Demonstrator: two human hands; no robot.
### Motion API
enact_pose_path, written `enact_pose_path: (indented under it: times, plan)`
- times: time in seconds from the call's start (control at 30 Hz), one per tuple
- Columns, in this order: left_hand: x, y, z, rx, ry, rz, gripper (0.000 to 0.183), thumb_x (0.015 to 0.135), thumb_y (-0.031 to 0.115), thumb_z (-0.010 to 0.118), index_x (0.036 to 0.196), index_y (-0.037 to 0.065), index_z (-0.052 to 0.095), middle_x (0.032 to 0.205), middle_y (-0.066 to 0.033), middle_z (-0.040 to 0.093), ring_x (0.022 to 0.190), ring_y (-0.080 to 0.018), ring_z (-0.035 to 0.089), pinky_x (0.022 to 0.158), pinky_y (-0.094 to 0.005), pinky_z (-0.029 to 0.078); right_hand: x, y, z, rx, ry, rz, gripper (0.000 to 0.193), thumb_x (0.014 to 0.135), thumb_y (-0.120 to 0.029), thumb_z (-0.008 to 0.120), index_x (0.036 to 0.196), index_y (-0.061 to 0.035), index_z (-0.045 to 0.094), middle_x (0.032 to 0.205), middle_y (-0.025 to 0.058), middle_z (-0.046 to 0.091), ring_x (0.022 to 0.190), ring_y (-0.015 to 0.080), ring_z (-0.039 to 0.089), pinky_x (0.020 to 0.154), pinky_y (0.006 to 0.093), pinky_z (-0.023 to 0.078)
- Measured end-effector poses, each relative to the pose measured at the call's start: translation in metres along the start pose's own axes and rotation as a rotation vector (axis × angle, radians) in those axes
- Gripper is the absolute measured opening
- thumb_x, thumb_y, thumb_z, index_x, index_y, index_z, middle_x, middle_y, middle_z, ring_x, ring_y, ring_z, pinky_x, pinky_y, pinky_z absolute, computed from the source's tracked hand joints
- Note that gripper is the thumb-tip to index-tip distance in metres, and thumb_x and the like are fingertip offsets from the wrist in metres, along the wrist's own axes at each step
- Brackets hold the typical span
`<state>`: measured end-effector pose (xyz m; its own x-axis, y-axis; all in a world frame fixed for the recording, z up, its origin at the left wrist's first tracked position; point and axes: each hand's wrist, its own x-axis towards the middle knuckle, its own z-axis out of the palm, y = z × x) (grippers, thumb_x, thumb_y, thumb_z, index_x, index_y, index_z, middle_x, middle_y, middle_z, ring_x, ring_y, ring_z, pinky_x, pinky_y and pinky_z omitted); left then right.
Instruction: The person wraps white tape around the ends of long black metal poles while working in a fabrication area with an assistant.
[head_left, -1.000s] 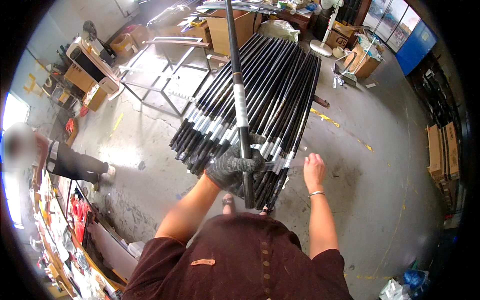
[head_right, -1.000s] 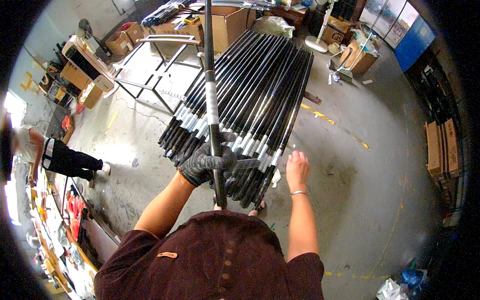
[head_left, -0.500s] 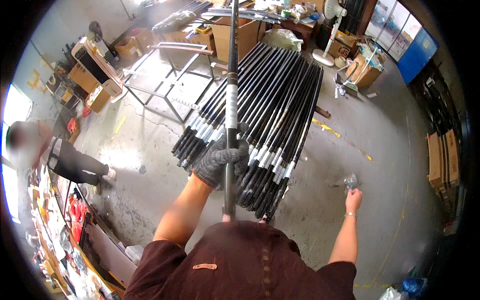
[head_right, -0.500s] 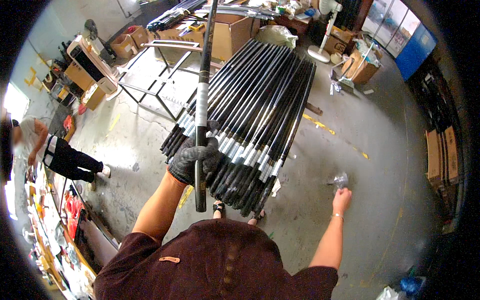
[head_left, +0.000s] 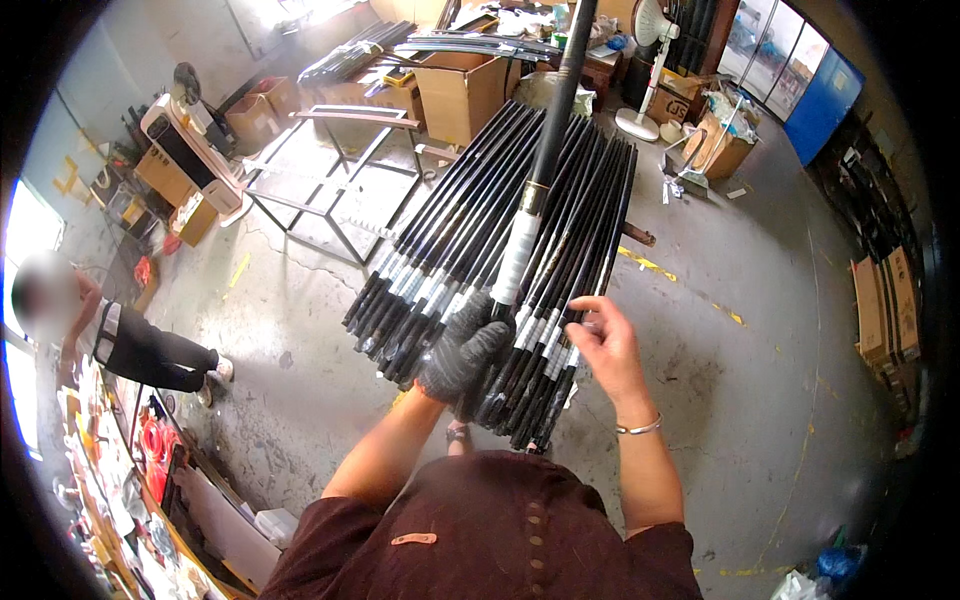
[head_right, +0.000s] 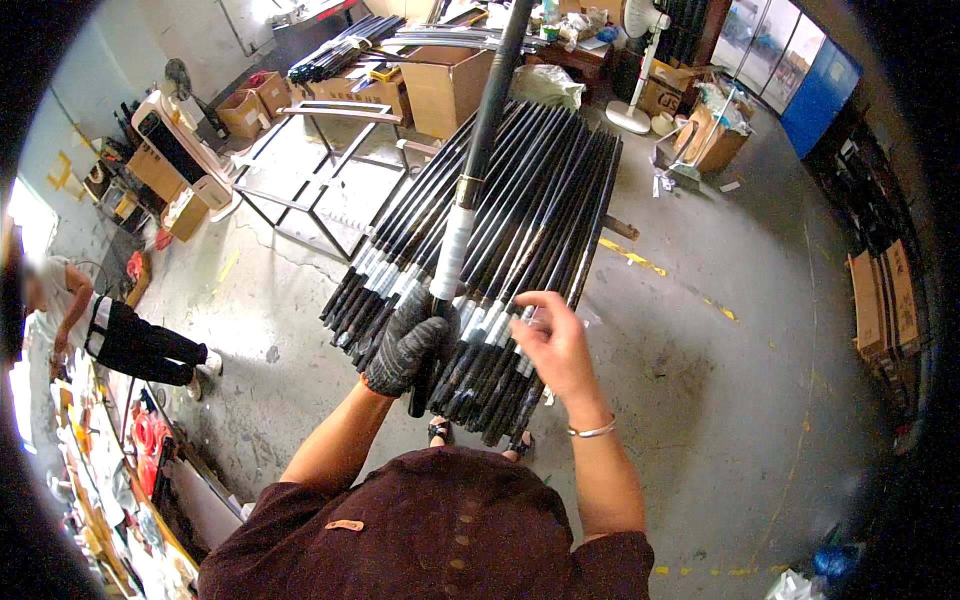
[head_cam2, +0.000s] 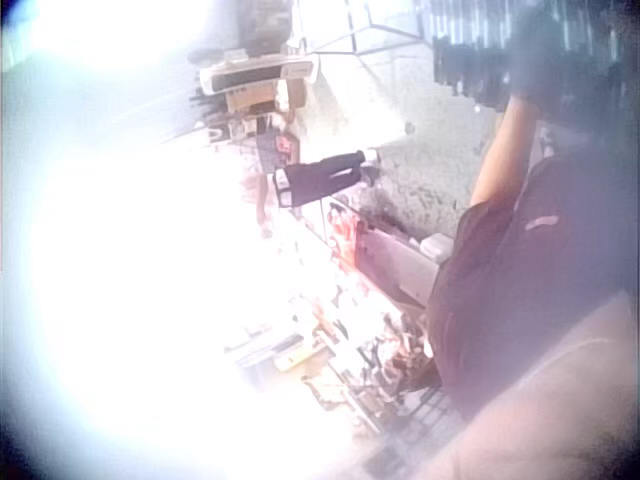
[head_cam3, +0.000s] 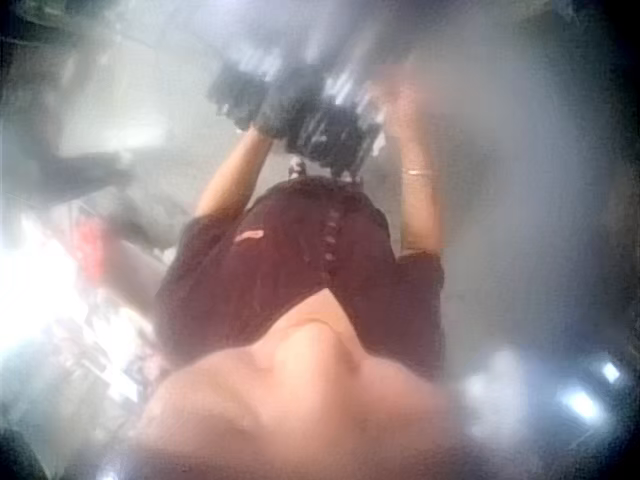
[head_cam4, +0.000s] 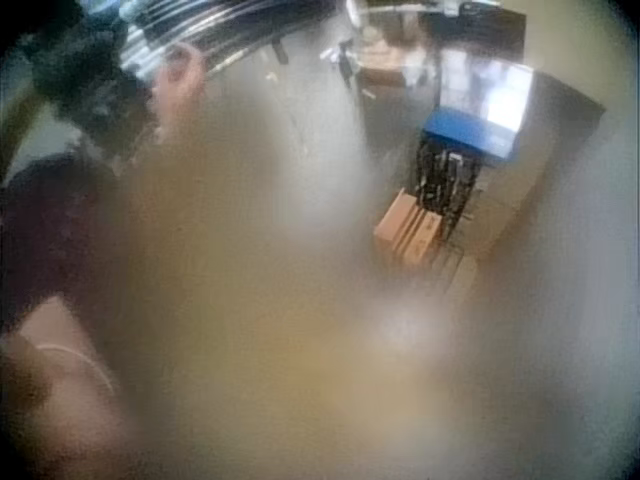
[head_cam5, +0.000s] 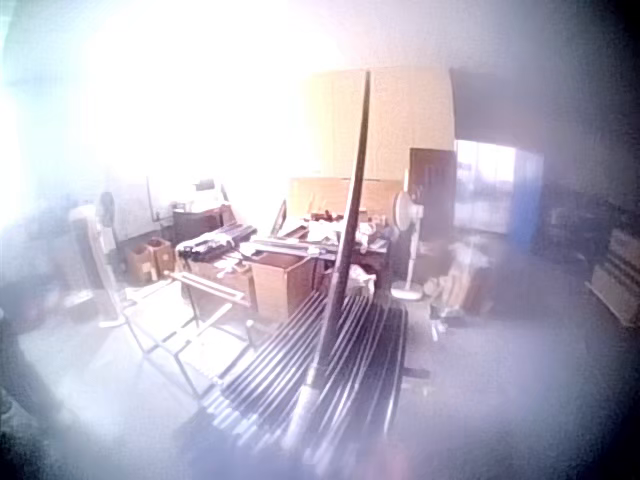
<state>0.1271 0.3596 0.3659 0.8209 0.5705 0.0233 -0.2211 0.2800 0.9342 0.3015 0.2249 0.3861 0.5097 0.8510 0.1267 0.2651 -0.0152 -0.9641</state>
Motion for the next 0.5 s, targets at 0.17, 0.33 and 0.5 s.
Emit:
enact_pose_path:
  times: [0.17,0.33,0.5]
  plan:
    - [-0.006,0.008,0.008,-0.031,-0.036,-0.037,0.048,0.083,-0.002,0.060,0.126,0.007,0.041,0.092,-0.0039,0.052,0.074,-0.0097,0.052,0.062,-0.0233,0.045,0.006,-0.028,0.031,0.003,-0.104,-0.075,0.020,0.083,-0.011,0.066,0.100,-0.0021,0.060,0.063,-0.0093,0.036,0.056,0.0014,0.031,0.049,0.0206,0.028]
    - [-0.013,0.003,0.011,0.292,0.068,0.127,0.050,0.086,0.005,0.060,0.132,0.002,0.041,0.110,-0.0074,0.056,0.100,-0.0134,0.052,0.086,-0.0289,0.044,0.007,-0.039,0.045,-0.160,-0.085,-0.085,0.017,0.083,-0.012,0.066,0.093,0.0012,0.063,0.059,-0.0031,0.048,0.054,0.0027,0.041,0.048,0.0221,0.033]
    - [-0.012,-0.011,0.025,0.316,0.115,0.272,0.049,0.087,0.004,0.057,0.133,-0.001,0.040,0.113,-0.0086,0.055,0.104,-0.0156,0.051,0.093,-0.0315,0.042,0.007,-0.026,0.051,-0.307,0.042,-0.150,0.015,0.082,-0.011,0.065,0.088,0.0031,0.065,0.059,0.0065,0.058,0.053,0.0065,0.051,0.050,0.0250,0.041]
